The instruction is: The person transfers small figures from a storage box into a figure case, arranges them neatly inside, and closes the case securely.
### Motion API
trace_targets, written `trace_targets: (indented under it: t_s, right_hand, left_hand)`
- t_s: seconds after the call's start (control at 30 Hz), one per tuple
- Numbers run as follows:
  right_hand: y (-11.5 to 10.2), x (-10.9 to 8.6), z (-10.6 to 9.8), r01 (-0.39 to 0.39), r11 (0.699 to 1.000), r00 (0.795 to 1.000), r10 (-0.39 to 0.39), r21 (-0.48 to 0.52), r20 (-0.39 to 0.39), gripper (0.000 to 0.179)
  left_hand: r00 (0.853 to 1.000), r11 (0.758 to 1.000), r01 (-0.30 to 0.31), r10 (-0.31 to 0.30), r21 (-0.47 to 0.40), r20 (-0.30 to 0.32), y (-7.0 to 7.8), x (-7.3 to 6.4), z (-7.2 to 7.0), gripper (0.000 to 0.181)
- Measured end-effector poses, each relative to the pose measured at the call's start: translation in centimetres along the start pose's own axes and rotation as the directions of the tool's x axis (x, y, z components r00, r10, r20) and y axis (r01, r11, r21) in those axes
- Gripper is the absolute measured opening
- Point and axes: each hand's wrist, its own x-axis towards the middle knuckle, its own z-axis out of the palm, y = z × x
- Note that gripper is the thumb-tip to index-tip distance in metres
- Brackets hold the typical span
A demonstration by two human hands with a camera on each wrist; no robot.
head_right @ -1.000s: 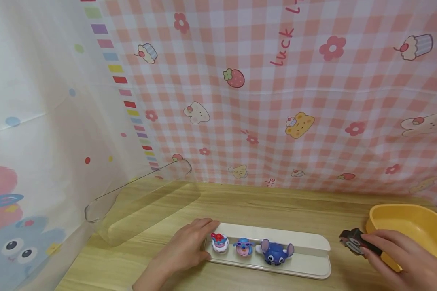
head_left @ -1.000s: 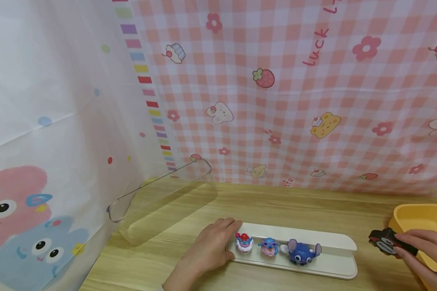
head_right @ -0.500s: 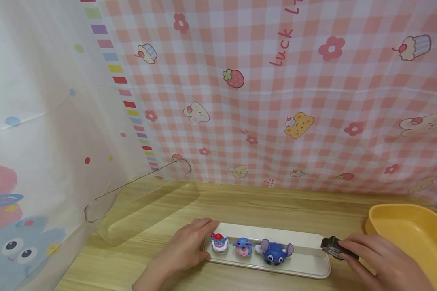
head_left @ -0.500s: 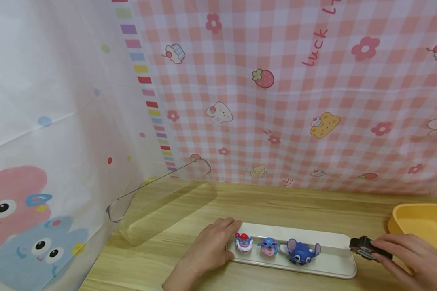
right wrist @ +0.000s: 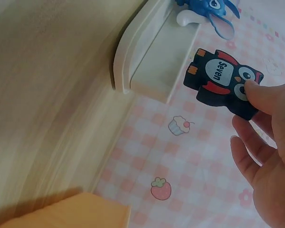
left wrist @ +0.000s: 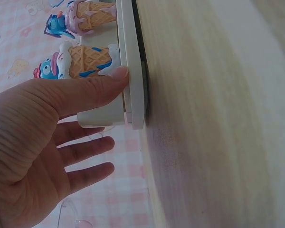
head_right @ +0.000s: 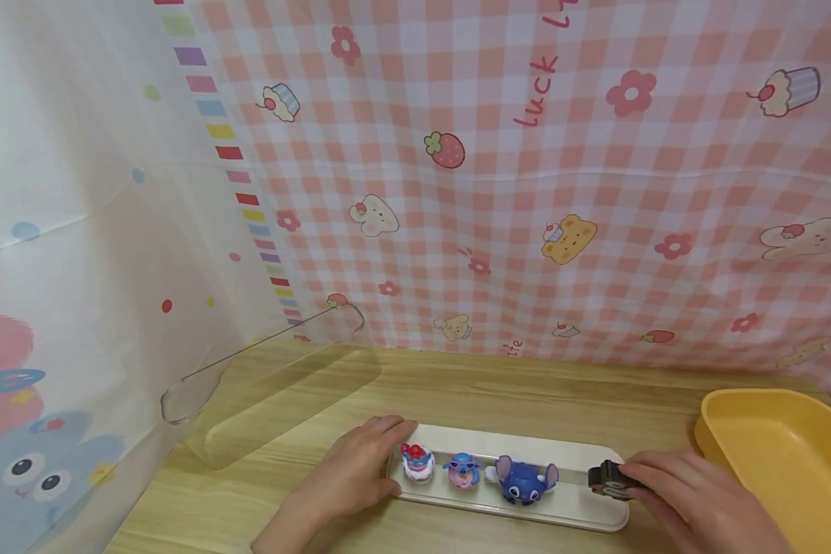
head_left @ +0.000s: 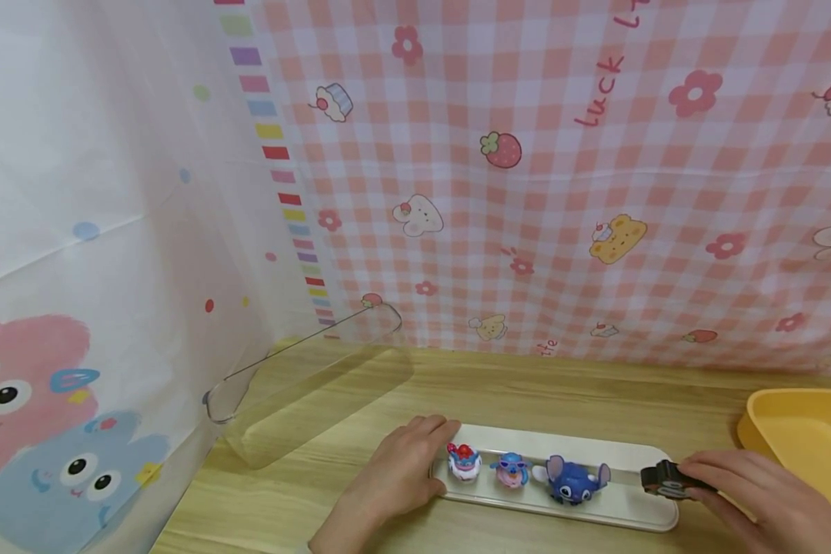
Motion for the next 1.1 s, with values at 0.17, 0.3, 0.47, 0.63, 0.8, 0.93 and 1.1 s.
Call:
trace_targets:
  t_s: [0.17,0.3,0.47,0.63,0.8,0.93,1.1]
  right_hand:
    - [-0.2,0.1,0.4,0.030,0.999,1.000,-0.030,0.035,-0.007,0.067]
    - [-0.2,0.2,0.8,0.043,0.997,0.999,-0.043,0.062,-0.012,0.067]
    - [-0.2,0.1,1.5,0.043,0.996,0.999,-0.044,0.074,0.003,0.065]
    - [-0.1,-0.1,1.9,0.036,0.997,0.999,-0.038,0.067,0.026,0.066]
    - [0.1,-0.3,2.2,0.016,0.998,0.998,-0.019,0.054,0.062,0.067]
    - [0.1,-0.5,2.4,-0.015,0.998,0.995,0.010,0.053,0.101,0.064]
    - [-0.1,-0.5,2.6,-0.039,0.998,0.992,0.032,0.057,0.119,0.061]
  left_hand:
    - [1.000,1.000,-0.003,0.003,-0.011,-0.005,-0.1,0.0,0.1,0.082]
    - [1.000,1.000,-0.001,0.001,-0.017,-0.005,-0.1,0.0,0.1,0.082]
    - [1.000,1.000,-0.001,0.001,-0.020,-0.003,-0.1,0.0,0.1,0.082]
    - [1.000,1.000,0.001,-0.001,-0.019,-0.002,-0.1,0.0,0.0,0.082]
    - [1.000,1.000,0.005,-0.005,-0.018,0.001,0.0,0.0,0.0,0.083]
    - [1.000,1.000,0.007,-0.007,-0.013,0.005,0.0,0.0,0.0,0.083]
    - [1.000,1.000,0.007,-0.007,-0.007,0.004,0.0,0.0,0.0,0.083]
